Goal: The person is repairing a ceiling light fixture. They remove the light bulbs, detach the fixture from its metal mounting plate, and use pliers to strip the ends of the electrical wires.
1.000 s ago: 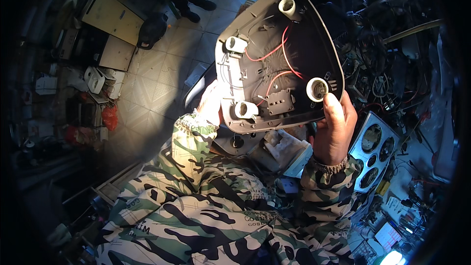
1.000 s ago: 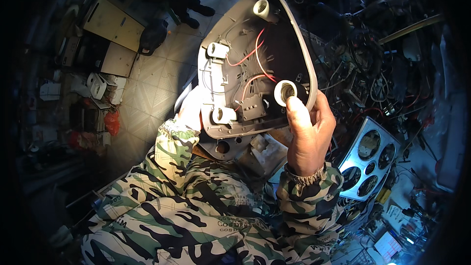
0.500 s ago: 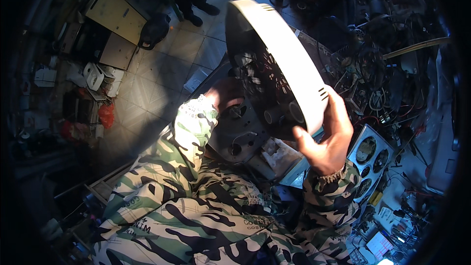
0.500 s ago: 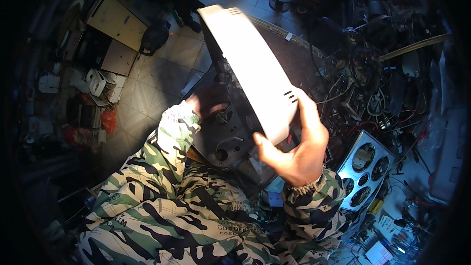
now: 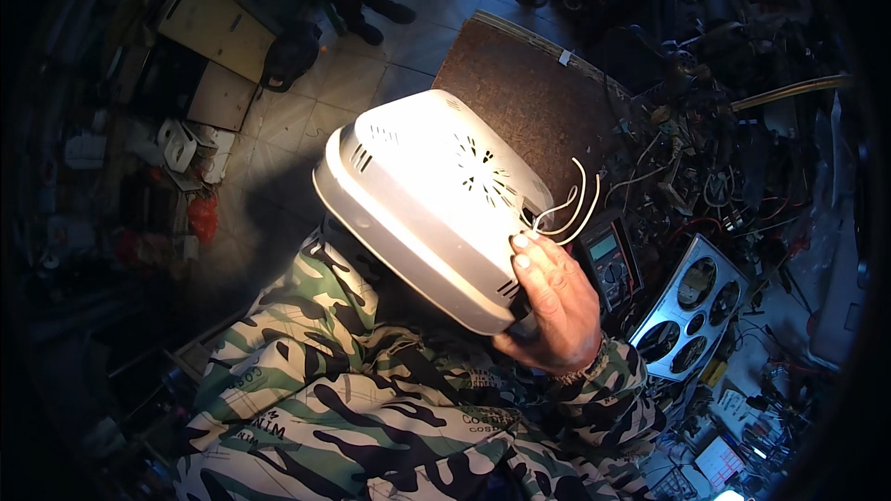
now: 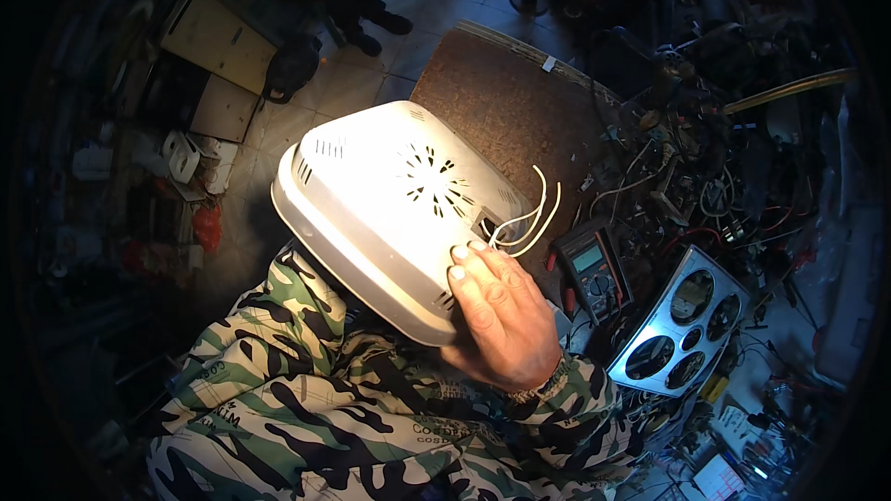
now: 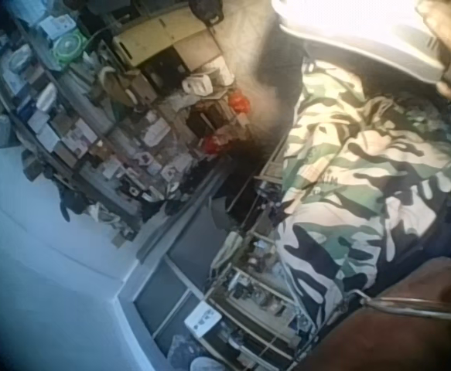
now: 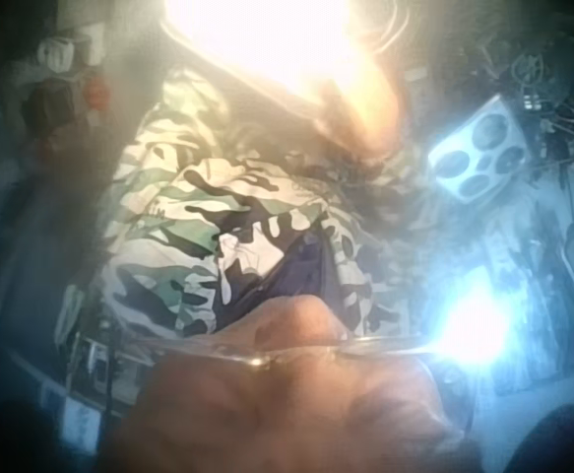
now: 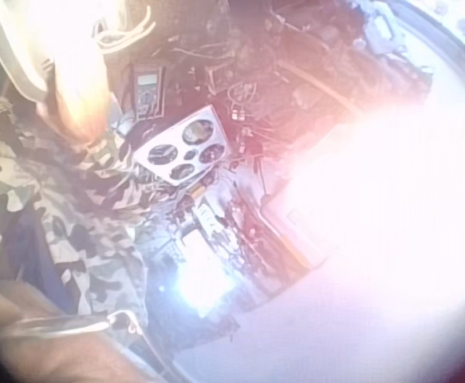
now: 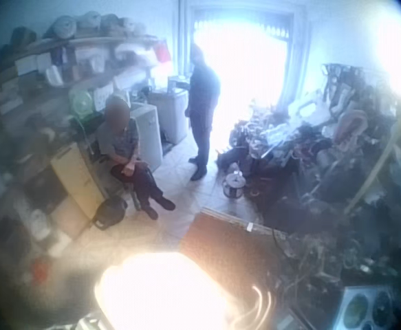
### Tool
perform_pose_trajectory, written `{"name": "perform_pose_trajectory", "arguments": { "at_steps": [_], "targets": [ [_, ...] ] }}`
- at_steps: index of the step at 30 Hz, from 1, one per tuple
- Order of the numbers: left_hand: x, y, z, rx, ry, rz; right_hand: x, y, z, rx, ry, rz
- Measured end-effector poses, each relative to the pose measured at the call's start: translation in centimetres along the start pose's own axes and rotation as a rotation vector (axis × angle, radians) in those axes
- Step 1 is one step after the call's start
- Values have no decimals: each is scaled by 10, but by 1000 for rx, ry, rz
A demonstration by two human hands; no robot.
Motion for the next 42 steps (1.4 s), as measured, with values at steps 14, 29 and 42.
{"name": "perform_pose_trajectory", "arguments": {
  "at_steps": [14, 29, 42],
  "targets": [
    [-15, 8, 32, 83, 106, 17, 14, 35, -24, -5, 124, 53],
    [-28, 54, 65, 202, 40, 32, 30, 62, -63, -13, 152, 81],
    [-32, 84, 49, 65, -719, -127, 38, 88, -125, 76, 243, 8]
  ]
}}
Point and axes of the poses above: each hand's wrist, its own y-axis away from the middle knuckle, its own z-axis out of the back of the hand, x = y × z, the point moved 7 cm from there along -y, towards the middle knuckle, and after that the axes turned 9 degrees about z, right-handed, at the moved point
